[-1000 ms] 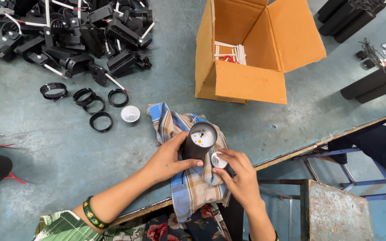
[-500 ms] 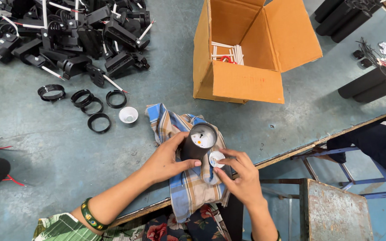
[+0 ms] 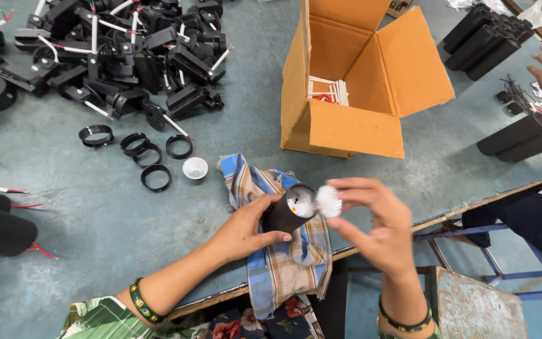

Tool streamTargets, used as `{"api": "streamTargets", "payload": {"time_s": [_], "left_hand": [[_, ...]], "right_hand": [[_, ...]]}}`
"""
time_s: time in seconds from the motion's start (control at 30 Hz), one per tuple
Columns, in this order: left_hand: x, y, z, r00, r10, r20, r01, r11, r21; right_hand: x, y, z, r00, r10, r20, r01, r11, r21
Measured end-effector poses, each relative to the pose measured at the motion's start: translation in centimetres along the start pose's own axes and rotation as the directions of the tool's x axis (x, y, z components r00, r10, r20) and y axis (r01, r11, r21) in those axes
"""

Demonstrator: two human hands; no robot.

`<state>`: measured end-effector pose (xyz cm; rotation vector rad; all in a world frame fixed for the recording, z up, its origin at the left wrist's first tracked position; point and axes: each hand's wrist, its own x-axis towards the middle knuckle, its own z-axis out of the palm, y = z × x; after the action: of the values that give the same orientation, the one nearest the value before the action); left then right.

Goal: The person assembles a cylindrical LED light by inserting a lens into the housing, wiping the lens with a cloth, and securing a ring around the front. The person repeats this process for multiple units on a workbench.

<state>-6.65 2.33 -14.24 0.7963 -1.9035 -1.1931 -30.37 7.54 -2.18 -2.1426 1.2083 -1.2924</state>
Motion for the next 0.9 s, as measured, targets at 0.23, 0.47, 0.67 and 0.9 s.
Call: {"api": "streamTargets", "payload": {"time_s": [0.23, 0.47, 0.67, 0.9], "left_hand": [[0.2, 0.1, -1.1, 1.0, -0.02, 0.015, 0.02, 1.0, 0.0], [0.9, 0.2, -1.6, 0.999, -0.049, 0.019, 0.049, 0.999, -0.01], [1.3, -0.3, -1.3, 0.998, -0.06, 0.023, 0.06, 0.998, 0.002], [2.1, -0.9, -1.9, 0.99, -0.019, 0.141, 0.04, 0.988, -0.15]], "right_hand": [[3.9, -1.5, 2.2, 0.968, -0.025, 0.248, 0.067, 0.984, -0.163], [4.0, -1.2, 2.2, 0.961, -0.079, 0.265, 0.14, 0.965, -0.22], [2.3, 0.8, 2.3, 0.982, -0.066, 0.175, 0.094, 0.983, -0.159], [-1.6, 5.7, 6.2, 0.997, 0.015, 0.07, -0.035, 0.955, 0.294]]}}
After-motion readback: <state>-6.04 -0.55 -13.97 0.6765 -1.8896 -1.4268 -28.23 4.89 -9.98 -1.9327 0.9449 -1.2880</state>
